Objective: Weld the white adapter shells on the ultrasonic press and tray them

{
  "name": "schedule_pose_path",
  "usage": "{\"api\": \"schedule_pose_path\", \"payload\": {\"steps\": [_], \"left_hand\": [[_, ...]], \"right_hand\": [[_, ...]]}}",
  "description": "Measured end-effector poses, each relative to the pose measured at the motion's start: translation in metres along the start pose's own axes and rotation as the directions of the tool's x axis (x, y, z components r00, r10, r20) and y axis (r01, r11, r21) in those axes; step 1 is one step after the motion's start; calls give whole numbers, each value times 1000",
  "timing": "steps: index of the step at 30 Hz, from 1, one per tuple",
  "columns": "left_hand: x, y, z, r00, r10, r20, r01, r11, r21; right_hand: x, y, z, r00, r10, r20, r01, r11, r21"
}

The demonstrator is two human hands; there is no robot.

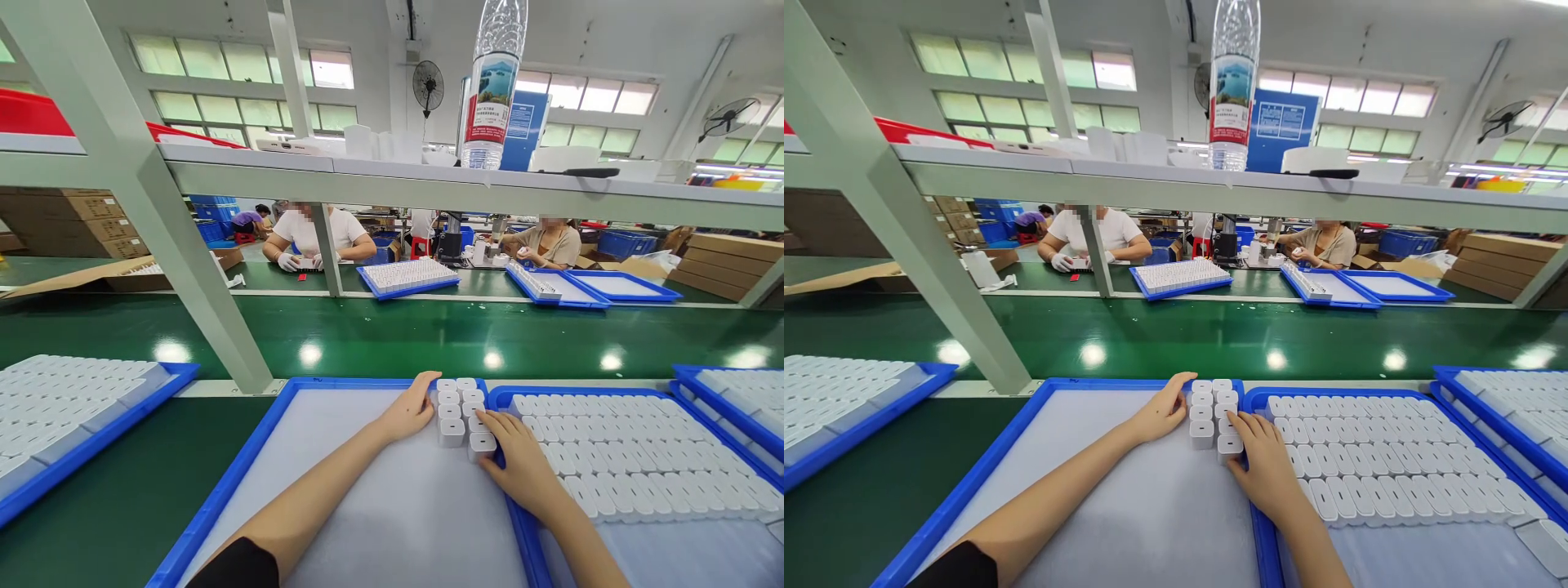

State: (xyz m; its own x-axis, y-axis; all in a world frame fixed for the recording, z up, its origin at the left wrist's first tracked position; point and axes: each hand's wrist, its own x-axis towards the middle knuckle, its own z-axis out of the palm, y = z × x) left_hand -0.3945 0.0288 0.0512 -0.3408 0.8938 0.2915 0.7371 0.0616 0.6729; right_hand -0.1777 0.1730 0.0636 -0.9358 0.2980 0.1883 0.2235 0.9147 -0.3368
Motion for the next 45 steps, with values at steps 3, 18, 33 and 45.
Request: {"api": "schedule_pose_path", "payload": {"steps": [3, 18, 33, 45], "left_hand": [[1, 1, 3, 998, 28, -62, -23, 996, 85], [-1, 4, 3, 1000, 16, -26, -13, 995, 102], [1, 0, 7, 996, -16, -90, 27, 993, 119], [3, -5, 6, 998, 28, -58, -16, 978, 207]], "right_hand": [[0, 3, 0, 1000, -22, -14, 23, 1000, 12], [0, 4, 2, 999, -36, -37, 37, 999, 27], [-2, 8, 1, 998, -67, -12, 68, 998, 15], [1, -3, -8, 1000, -17, -19, 17, 1000, 12]]}}
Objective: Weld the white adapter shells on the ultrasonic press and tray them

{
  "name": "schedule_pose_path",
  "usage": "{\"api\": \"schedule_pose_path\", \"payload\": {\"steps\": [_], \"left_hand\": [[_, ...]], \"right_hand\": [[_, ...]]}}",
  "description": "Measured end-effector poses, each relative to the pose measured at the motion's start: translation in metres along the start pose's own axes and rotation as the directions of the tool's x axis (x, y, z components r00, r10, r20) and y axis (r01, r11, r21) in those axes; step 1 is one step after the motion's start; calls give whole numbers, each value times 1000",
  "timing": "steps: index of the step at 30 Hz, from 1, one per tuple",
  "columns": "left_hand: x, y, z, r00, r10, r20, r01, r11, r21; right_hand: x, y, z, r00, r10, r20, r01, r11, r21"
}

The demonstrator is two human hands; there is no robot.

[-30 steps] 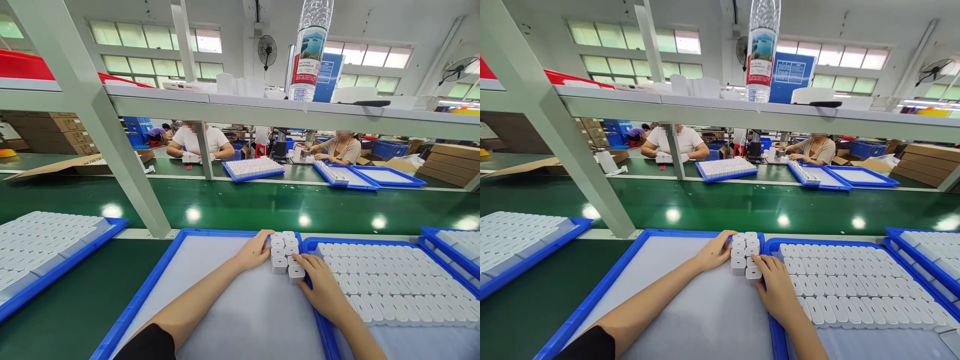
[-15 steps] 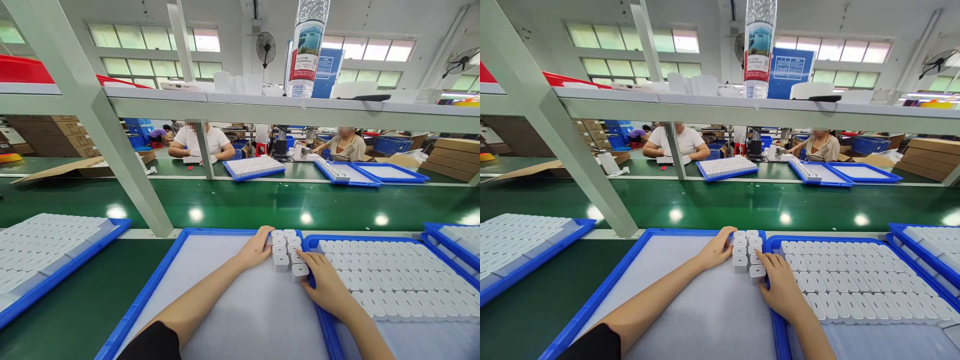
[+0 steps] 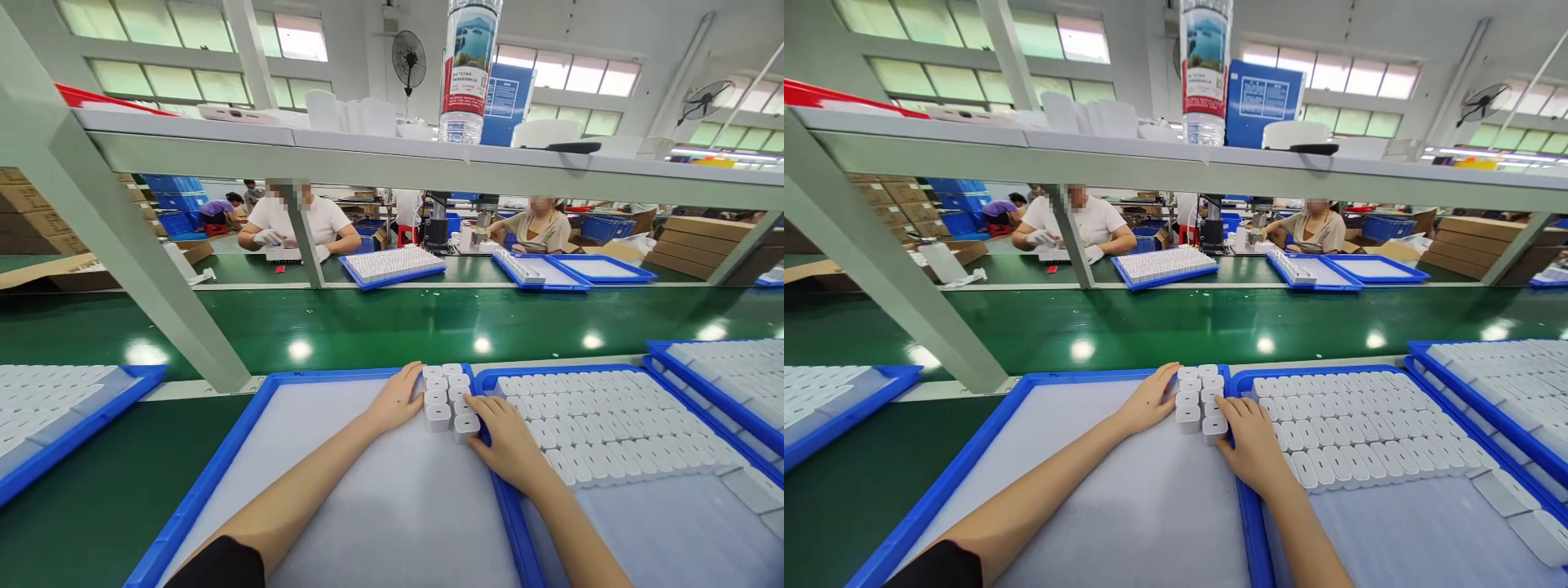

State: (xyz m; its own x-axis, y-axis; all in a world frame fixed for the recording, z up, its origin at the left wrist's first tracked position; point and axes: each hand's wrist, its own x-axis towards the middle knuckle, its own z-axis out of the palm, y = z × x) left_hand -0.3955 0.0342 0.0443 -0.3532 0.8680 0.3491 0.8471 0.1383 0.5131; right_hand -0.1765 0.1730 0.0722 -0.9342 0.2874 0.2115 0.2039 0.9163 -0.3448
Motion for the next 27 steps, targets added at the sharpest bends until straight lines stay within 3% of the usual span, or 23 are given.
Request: {"api": "schedule_pose_path", "payload": {"steps": [9, 18, 24, 27], "left_hand": [[-1, 16, -9, 997, 38, 61, -34, 997, -71], [-2, 10, -1, 997, 63, 41, -62, 998, -21], [-2, 8, 0, 998, 44, 53, -42, 999, -25], [-3, 11, -2, 998, 37, 58, -35, 999, -40]], "right_hand": [[-2, -9, -10, 1000, -3, 17, 2, 998, 58], [-6, -14, -16, 981, 127, 147, -151, 975, 161], [9, -17, -4, 968, 109, 227, -128, 989, 68], [13, -14, 1, 980, 79, 182, -84, 996, 21]]}}
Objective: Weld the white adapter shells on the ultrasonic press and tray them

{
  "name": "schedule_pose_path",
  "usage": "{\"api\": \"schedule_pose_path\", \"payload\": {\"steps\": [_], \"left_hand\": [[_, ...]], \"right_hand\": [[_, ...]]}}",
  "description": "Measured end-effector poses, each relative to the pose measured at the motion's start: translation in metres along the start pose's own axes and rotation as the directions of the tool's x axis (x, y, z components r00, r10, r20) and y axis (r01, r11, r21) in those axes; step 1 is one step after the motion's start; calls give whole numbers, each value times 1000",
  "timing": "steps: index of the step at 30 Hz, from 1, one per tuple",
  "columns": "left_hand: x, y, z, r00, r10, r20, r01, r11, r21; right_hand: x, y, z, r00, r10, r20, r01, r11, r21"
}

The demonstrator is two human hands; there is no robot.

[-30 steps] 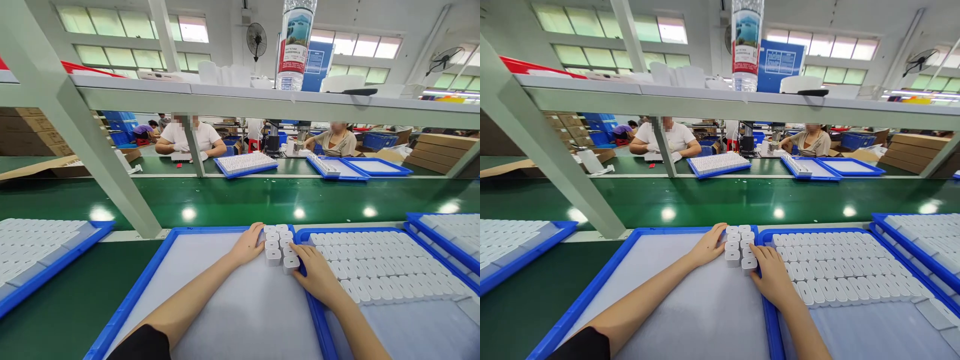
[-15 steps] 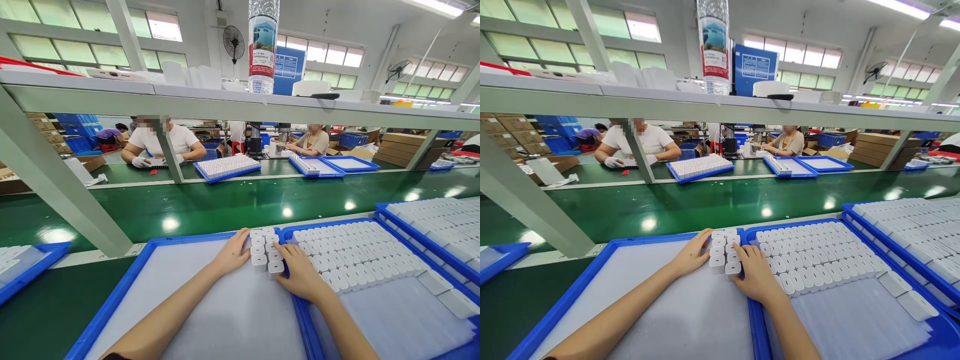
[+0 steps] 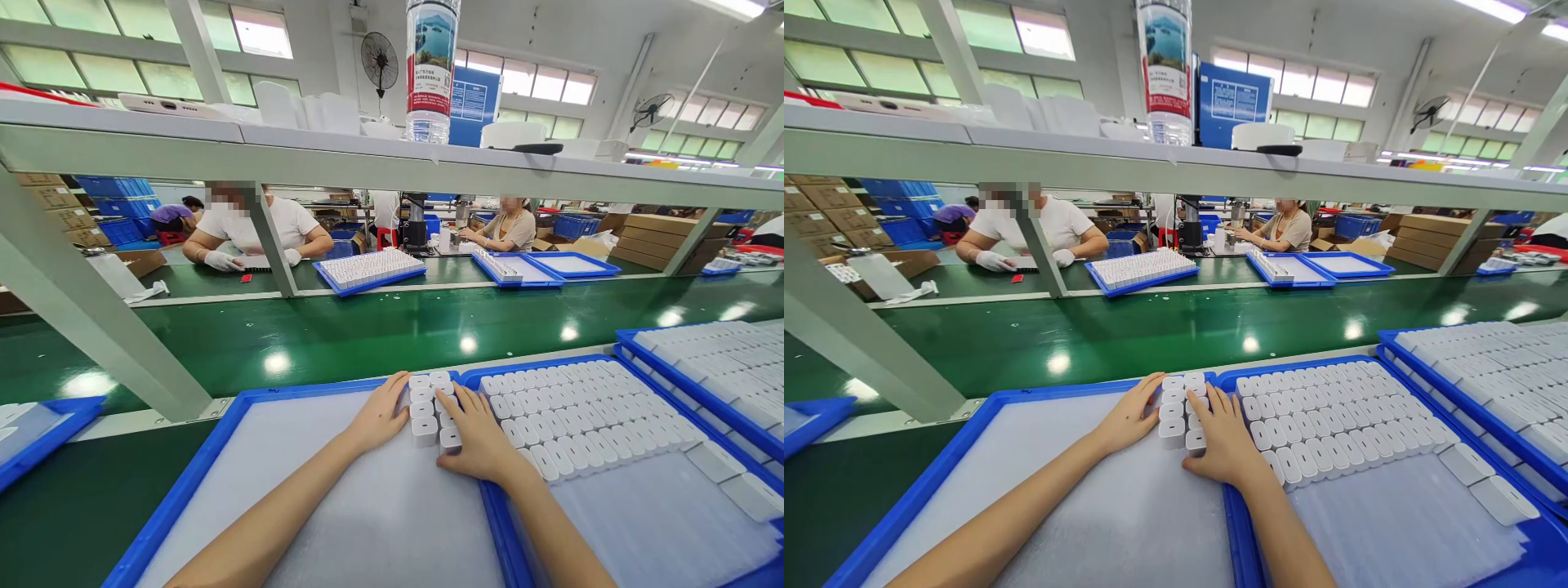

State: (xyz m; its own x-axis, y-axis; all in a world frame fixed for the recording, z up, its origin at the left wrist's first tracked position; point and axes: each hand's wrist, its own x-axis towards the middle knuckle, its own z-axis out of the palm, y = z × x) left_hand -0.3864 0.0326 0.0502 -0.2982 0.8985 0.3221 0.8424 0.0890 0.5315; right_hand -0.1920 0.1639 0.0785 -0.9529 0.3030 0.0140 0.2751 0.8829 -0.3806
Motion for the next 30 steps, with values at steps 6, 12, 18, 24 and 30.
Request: {"api": "schedule_pose_path", "payload": {"steps": [6, 12, 18, 24, 30], "left_hand": [[0, 1, 0, 1000, -7, -15, 7, 1000, 8], [-1, -4, 4, 997, -72, -16, 73, 997, 14], [-1, 1, 1, 976, -163, -146, 154, 986, -67], [1, 9, -6, 999, -20, -29, 21, 1000, 17], [1, 10, -5, 1000, -3, -19, 4, 1000, 11]], "right_hand": [[0, 0, 3, 999, -15, -47, 12, 998, -54], [-3, -1, 3, 996, 90, -14, -90, 996, -12], [-16, 0, -8, 988, 28, -153, -32, 999, -23], [-14, 3, -5, 991, 8, -130, -11, 1000, -26], [-14, 0, 1, 992, 32, -125, -36, 999, -35]]}}
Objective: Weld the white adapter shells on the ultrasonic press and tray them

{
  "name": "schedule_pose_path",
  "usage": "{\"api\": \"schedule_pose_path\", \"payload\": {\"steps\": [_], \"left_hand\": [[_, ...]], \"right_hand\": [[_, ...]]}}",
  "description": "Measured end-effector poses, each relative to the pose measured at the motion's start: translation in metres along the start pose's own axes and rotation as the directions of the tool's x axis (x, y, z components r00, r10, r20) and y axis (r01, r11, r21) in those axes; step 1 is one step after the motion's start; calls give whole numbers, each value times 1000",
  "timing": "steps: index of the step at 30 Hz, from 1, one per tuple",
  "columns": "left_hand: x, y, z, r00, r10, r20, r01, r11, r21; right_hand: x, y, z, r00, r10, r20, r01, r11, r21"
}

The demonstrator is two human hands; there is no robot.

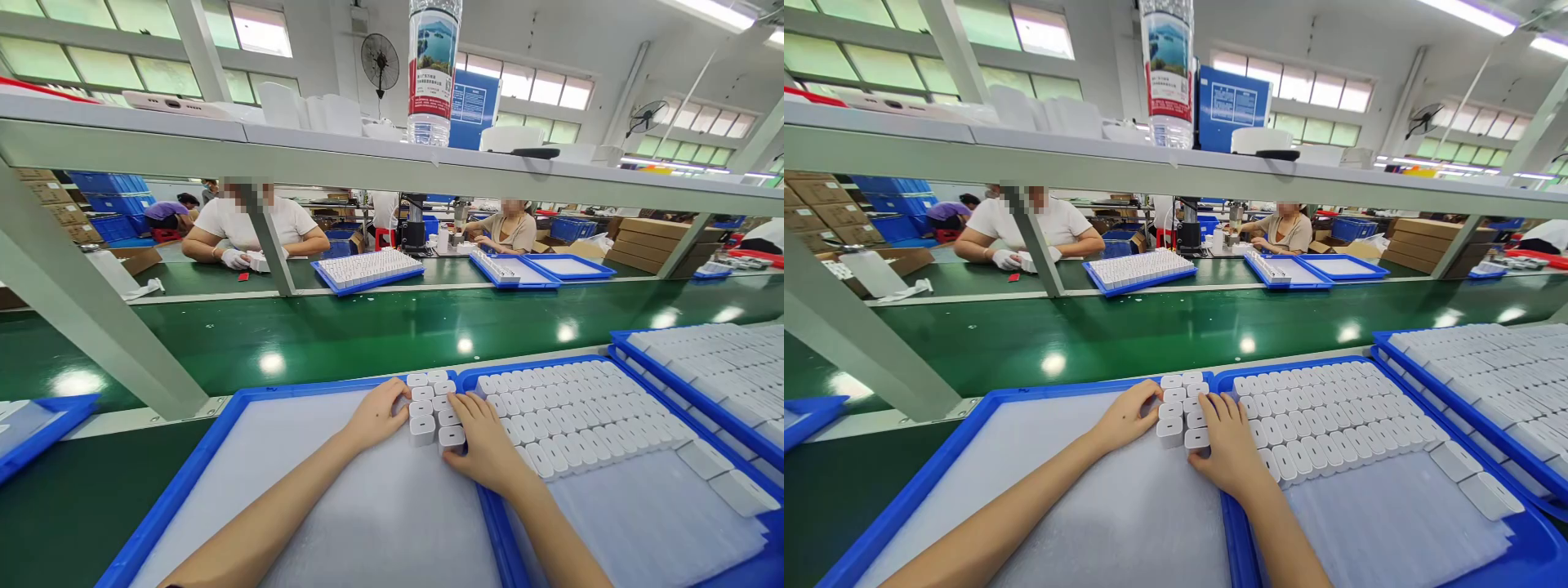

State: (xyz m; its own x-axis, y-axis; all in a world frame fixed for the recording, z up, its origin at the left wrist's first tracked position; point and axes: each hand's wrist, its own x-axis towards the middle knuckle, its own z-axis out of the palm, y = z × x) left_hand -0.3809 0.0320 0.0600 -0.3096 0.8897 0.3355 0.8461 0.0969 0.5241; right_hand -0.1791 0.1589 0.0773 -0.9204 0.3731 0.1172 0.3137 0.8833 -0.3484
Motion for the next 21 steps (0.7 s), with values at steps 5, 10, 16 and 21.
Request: {"api": "schedule_pose_path", "payload": {"steps": [5, 10, 16, 21], "left_hand": [[0, -4, 3, 1000, -26, -10, 26, 1000, 6], [0, -4, 3, 1000, -31, -1, 31, 999, 26], [-1, 6, 14, 993, -107, -50, 112, 988, 102], [1, 0, 7, 992, -126, 30, 124, 991, 56]], "right_hand": [[-2, -2, -2, 998, 52, 32, -52, 999, -3], [0, -1, -4, 997, 49, 58, -50, 999, 21], [2, -1, 0, 996, 80, 47, -82, 996, 41], [1, 3, -4, 994, 81, 70, -81, 997, -11]]}}
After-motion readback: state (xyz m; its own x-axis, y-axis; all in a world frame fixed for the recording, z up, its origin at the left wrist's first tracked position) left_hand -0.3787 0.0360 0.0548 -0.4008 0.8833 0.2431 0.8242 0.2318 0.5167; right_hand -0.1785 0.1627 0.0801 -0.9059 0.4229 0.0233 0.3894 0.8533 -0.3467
